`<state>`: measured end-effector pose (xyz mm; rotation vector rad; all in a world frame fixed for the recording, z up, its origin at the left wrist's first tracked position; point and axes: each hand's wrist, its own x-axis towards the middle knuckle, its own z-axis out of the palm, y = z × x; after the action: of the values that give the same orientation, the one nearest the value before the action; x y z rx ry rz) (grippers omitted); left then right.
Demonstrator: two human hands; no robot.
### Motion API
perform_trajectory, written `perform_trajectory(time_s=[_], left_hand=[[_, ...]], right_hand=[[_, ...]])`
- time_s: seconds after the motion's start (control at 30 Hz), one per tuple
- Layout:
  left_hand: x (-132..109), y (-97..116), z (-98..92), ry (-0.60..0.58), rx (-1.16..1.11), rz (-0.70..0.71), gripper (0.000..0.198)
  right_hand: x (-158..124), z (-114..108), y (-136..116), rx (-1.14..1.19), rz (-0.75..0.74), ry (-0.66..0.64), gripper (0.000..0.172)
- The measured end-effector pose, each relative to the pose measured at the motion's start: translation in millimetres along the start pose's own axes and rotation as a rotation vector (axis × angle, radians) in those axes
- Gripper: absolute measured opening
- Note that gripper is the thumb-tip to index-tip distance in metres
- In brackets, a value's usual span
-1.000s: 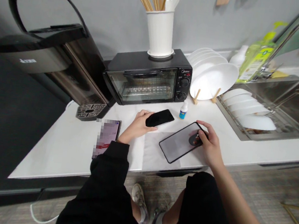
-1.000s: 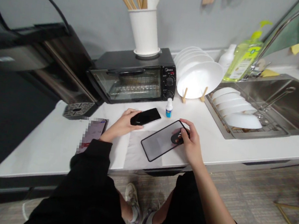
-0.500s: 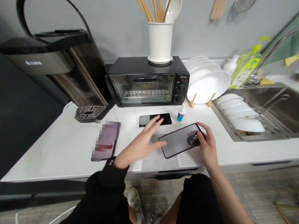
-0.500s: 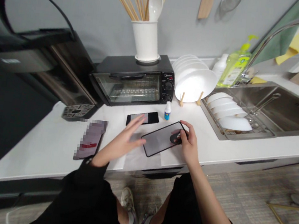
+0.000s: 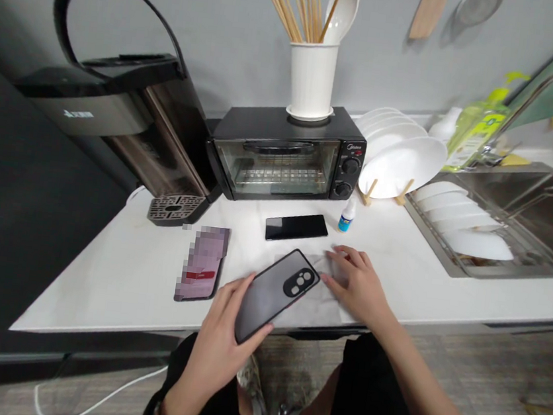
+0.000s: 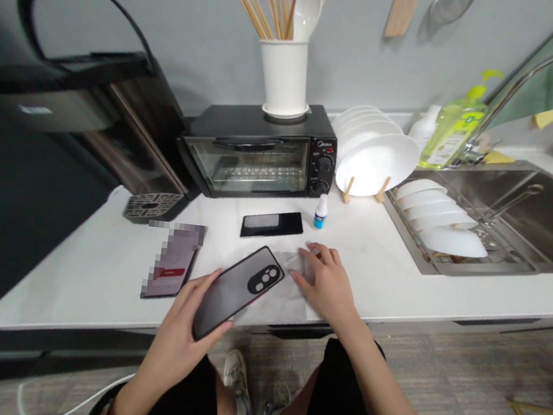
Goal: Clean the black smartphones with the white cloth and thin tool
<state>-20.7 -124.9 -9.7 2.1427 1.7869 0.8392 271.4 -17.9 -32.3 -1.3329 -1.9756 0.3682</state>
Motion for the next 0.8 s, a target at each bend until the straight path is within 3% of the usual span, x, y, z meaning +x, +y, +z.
perform_trajectory(time_s=[0.07, 0.17, 0.27, 0.33, 0.47, 0.53, 0.67, 0.8], left_hand=[[2, -1, 1.8, 0.029, 0.013, 0.004, 0.076], [12, 1, 6.8, 0.027, 0.038, 0.025, 0.08], [27, 7, 14.1, -0.019, 0.059, 0.062, 0.087], [37, 14, 21.0, -0.054, 0.059, 0.09, 0.09], [52, 24, 33.5, -0.124, 0.019, 0.134, 0.095], [54, 24, 35.0, -0.15, -0.026, 0.124, 0.098], [52, 17, 31.0, -0.161, -0.14, 0.098, 0.099], [51, 12, 31.4, -0.158, -0.174, 0.048, 0.104]], right_hand=[[4, -2, 4, -0.012, -0.009, -0.023, 0.02], [5, -21, 7, 0.128, 0.13, -0.021, 0.021], [1, -46, -3, 0.233, 0.236, 0.122, 0.025], [-4, -52, -15, 0.217, 0.208, 0.188, 0.024], [-14, -28, -33, 0.034, 0.011, -0.022, 0.019], [-19, -13, -32, -0.098, -0.124, -0.112, 0.026], [-28, 3, -30, -0.285, -0.247, -0.122, 0.044], [-30, 21, -59, -0.242, -0.278, -0.163, 0.054]])
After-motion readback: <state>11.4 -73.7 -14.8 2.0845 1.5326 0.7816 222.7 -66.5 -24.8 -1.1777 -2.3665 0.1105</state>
